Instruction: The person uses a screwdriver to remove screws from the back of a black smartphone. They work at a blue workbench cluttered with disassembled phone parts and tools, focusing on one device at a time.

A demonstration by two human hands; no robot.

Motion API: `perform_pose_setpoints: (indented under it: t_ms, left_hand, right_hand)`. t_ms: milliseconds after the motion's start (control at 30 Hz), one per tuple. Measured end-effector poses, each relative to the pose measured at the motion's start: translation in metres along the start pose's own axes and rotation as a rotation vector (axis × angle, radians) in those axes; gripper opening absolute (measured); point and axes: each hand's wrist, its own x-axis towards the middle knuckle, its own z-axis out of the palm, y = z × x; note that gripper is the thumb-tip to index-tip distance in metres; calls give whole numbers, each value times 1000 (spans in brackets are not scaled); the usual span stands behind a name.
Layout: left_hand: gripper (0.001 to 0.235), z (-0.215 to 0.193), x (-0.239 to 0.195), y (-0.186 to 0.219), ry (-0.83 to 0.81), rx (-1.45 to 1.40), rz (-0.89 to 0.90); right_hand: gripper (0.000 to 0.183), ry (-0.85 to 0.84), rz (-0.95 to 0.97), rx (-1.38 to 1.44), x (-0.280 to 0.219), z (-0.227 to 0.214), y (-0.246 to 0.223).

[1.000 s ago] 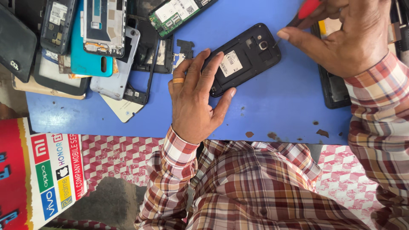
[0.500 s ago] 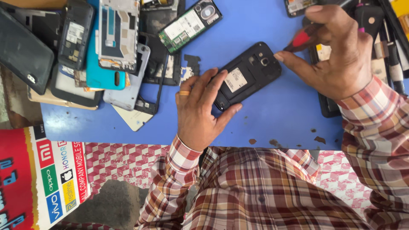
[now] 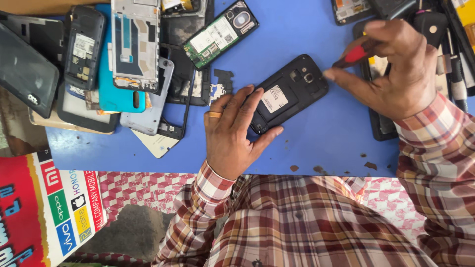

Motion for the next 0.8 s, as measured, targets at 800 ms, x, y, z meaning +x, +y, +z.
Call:
perform_pose_setpoints:
  t_ms: [800]
  left_hand:
    - [80,2,2,-1,6,1,1]
  right_hand:
    - [85,16,17,83,-9,4,9]
